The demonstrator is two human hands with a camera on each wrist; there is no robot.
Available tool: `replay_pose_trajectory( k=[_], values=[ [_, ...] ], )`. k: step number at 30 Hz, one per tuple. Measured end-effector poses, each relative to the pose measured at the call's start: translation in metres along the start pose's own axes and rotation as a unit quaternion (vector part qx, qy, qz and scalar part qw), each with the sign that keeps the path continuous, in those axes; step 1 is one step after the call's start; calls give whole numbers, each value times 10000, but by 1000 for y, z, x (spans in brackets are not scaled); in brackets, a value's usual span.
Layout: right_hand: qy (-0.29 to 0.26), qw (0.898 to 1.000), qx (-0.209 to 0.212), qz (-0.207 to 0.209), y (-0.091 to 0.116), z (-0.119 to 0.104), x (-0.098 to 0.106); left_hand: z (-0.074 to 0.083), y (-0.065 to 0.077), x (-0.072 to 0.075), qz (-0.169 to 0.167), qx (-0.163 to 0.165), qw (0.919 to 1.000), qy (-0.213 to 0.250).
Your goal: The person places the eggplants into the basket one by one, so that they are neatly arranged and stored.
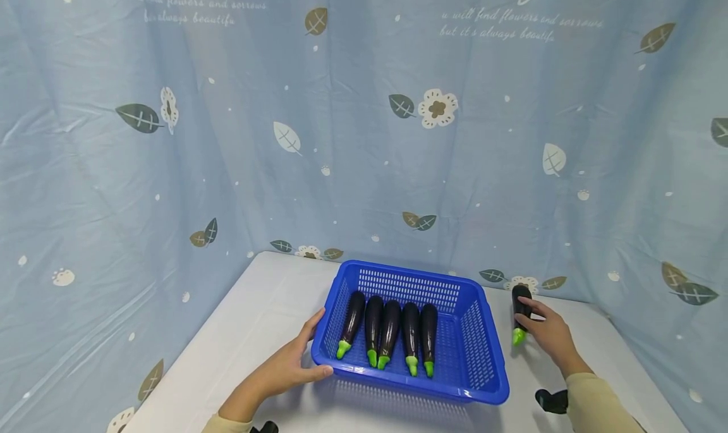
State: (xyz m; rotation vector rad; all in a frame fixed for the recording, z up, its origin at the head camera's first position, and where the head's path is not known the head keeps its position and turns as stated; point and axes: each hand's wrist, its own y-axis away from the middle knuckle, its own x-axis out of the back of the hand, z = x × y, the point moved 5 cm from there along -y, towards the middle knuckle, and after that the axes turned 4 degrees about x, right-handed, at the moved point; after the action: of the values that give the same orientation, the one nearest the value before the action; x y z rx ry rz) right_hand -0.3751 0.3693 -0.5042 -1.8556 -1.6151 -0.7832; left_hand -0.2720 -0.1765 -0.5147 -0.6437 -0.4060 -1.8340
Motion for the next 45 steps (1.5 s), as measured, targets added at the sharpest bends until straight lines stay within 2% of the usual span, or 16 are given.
replay_pose_trajectory(
  k=[19, 34, 45],
  values=[
    [-203, 9993, 296, 48, 9, -18, 1, -4, -3, -1, 76, 84, 9999, 29],
    [-239, 9974, 673, 71, 12, -29, 0, -2, -2, -1, 59, -23, 10000, 20],
    [-257, 9973, 686, 87, 16, -34, 2, -3, -2, -1, 32, -20, 10000, 49]
  ],
)
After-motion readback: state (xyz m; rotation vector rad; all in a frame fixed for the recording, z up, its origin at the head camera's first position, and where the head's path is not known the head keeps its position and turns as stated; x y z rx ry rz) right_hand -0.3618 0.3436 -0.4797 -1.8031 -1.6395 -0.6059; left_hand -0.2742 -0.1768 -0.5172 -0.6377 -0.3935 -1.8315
